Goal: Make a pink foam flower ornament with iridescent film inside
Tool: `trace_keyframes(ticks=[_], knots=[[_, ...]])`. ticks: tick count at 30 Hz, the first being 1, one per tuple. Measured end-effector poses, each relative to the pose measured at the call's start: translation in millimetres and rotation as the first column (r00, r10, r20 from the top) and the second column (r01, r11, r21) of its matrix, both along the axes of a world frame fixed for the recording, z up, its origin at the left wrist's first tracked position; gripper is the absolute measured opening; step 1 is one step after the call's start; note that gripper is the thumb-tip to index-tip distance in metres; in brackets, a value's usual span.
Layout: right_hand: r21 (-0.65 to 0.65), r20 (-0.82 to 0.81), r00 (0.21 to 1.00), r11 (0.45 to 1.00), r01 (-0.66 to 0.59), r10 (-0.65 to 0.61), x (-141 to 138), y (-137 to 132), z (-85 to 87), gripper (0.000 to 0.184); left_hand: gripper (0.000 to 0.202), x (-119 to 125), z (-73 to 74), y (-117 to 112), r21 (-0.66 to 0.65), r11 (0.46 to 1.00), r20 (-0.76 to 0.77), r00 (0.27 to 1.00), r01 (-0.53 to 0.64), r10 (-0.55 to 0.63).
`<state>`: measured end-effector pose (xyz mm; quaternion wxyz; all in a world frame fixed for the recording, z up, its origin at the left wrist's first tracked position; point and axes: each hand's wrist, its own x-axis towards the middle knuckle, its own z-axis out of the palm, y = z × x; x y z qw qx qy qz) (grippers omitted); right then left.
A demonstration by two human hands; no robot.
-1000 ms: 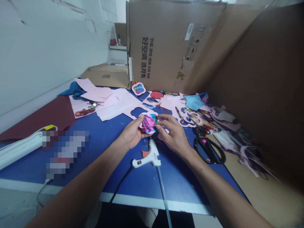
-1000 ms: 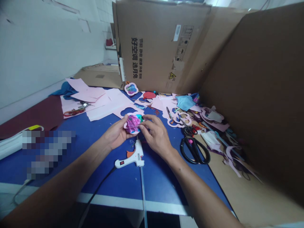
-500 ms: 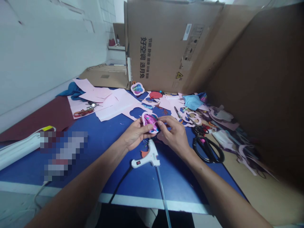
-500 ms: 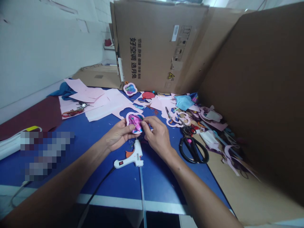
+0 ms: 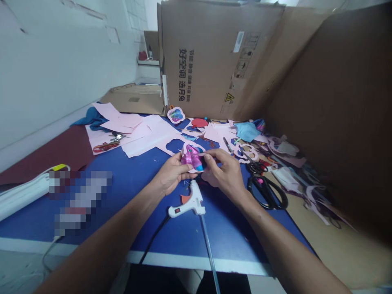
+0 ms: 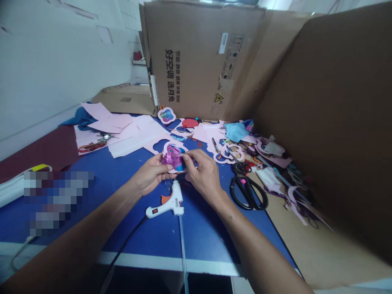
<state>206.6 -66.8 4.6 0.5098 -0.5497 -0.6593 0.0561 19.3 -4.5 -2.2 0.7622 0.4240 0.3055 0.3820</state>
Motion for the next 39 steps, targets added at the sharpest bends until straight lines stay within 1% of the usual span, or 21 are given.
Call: trace_keyframes(ticks=[2, 5, 9, 11, 14, 17, 21, 23, 25, 27, 30, 32, 34, 36, 37, 39], knots=[[0.034, -0.050, 0.997, 0.997, 0.067, -0.065, 8, 0, 6.0, 0.024, 0.039, -1, -2.0, 3, -0.003, 1.000, -0.015, 1.000, -0.014, 0.014], [0.073, -0.161, 0.971, 0.979, 0.191, -0.178, 22, -1, 18.3, 0.028, 0.037, -3, -4.1, 7, -0.005, 0.999, -0.012, 0.999, -0.047, 0.047], [0.107, -0.243, 0.947, 0.964, 0.243, -0.211, 38, -5, 33.6, 0.027, 0.037, -4, -3.5, 10, 0.000, 0.997, -0.012, 0.997, -0.071, 0.071], [0.108, -0.264, 0.943, 0.965, 0.239, -0.204, 42, -7, 38.0, 0.026, 0.035, -5, -2.0, 11, 0.004, 0.997, -0.016, 0.997, -0.081, 0.081], [0.092, -0.306, 0.935, 0.971, 0.219, -0.182, 46, -7, 39.5, 0.026, 0.033, -8, 1.2, 14, 0.015, 0.994, -0.018, 0.994, -0.111, 0.112], [0.014, -0.326, 0.933, 0.986, 0.167, -0.154, 50, -3, 35.5, 0.027, 0.030, -13, 3.7, 19, 0.011, 0.983, -0.029, 0.983, -0.183, 0.183], [-0.099, -0.299, 0.948, 0.992, 0.084, -0.110, 56, 3, 27.9, 0.029, 0.024, -16, 3.1, 28, -0.001, 0.965, -0.031, 0.965, -0.261, 0.261], [-0.125, -0.298, 0.950, 0.991, 0.052, -0.088, 58, 4, 27.5, 0.029, 0.024, -18, 1.9, 32, -0.007, 0.959, -0.042, 0.959, -0.282, 0.281], [-0.143, -0.304, 0.952, 0.990, -0.004, -0.040, 58, 2, 31.8, 0.031, 0.024, -18, 1.7, 36, -0.020, 0.956, -0.056, 0.955, -0.291, 0.290], [-0.170, -0.315, 0.948, 0.981, -0.098, 0.041, 56, -1, 40.1, 0.033, 0.026, -18, 3.3, 39, -0.025, 0.958, -0.072, 0.957, -0.285, 0.282], [-0.226, -0.379, 0.907, 0.932, -0.282, 0.183, 48, -3, 53.8, 0.035, 0.028, -12, 9.5, 41, 0.007, 0.974, -0.068, 0.972, -0.225, 0.225], [-0.222, -0.386, 0.892, 0.915, -0.337, 0.235, 41, 1, 59.3, 0.033, 0.028, -6, 14.9, 41, 0.038, 0.984, -0.058, 0.982, -0.175, 0.177], [-0.164, -0.317, 0.913, 0.934, -0.318, 0.256, 34, 11, 60.2, 0.031, 0.031, 2, 19.9, 40, 0.057, 0.994, -0.061, 0.993, -0.093, 0.096], [-0.108, -0.264, 0.938, 0.959, -0.261, 0.226, 29, 24, 57.3, 0.029, 0.032, 9, 23.6, 40, 0.068, 0.997, -0.056, 0.998, -0.032, 0.035], [-0.110, -0.246, 0.947, 0.965, -0.240, 0.207, 27, 31, 55.1, 0.027, 0.031, 12, 24.9, 41, 0.073, 0.997, -0.047, 0.999, -0.014, 0.018], [-0.100, -0.225, 0.967, 0.985, -0.142, 0.116, 26, 44, 51.5, 0.027, 0.033, 17, 27.3, 45, 0.094, 0.996, -0.006, 1.000, -0.010, 0.011]])
